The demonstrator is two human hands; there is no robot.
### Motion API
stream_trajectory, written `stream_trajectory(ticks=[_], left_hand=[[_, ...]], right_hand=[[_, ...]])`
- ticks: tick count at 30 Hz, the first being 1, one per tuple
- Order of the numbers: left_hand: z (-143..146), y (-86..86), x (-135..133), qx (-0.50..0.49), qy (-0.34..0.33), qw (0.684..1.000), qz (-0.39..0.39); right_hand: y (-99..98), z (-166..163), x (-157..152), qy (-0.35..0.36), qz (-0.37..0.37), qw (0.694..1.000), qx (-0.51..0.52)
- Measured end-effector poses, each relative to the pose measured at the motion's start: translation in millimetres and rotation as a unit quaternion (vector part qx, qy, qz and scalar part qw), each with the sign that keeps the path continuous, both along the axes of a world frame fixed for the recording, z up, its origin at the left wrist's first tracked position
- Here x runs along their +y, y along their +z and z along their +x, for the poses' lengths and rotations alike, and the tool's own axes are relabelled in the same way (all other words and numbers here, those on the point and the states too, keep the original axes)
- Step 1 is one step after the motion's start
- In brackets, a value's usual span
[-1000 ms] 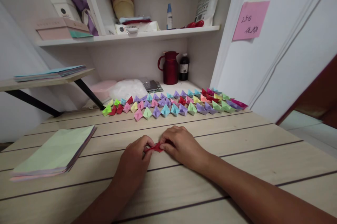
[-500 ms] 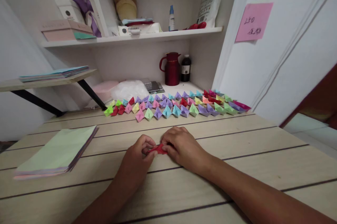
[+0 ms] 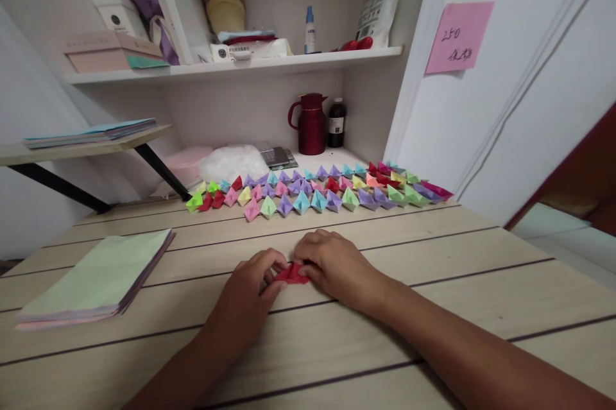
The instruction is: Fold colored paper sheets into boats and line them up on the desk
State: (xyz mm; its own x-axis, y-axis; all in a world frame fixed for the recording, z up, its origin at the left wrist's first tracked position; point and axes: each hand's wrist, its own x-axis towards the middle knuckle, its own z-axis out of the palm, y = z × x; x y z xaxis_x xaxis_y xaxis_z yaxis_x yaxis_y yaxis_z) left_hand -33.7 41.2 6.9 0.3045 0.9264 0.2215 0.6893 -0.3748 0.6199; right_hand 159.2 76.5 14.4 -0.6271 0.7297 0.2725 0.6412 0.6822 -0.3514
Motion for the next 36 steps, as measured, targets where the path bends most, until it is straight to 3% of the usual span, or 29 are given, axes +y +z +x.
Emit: stream_trajectory(ticks=[14, 20, 25, 30, 36], left_hand=[[4, 3.7, 7, 0.127, -0.04, 0.99, 0.055], [6, 2.6, 7, 0.165, -0.046, 0.981, 0.087], [-3, 1.9, 6, 0.098, -0.055, 0.992, 0.053], [-7, 3.3, 6, 0.083, -0.046, 0.995, 0.036], [-7, 3.5, 6, 0.1, -0.017, 0.994, 0.045]], right_hand=[[7.5, -8, -7, 0.0, 0.071, 0.994, -0.085], [7.3, -10, -6, -0.016, 0.062, 0.993, -0.097], [5.2, -1, -1, -0.002, -0.035, 0.999, 0.014], [7.7, 15, 8, -0.016, -0.172, 0.975, 0.143], [5.4, 24, 16, -0.052, -0.215, 0.959, 0.177]])
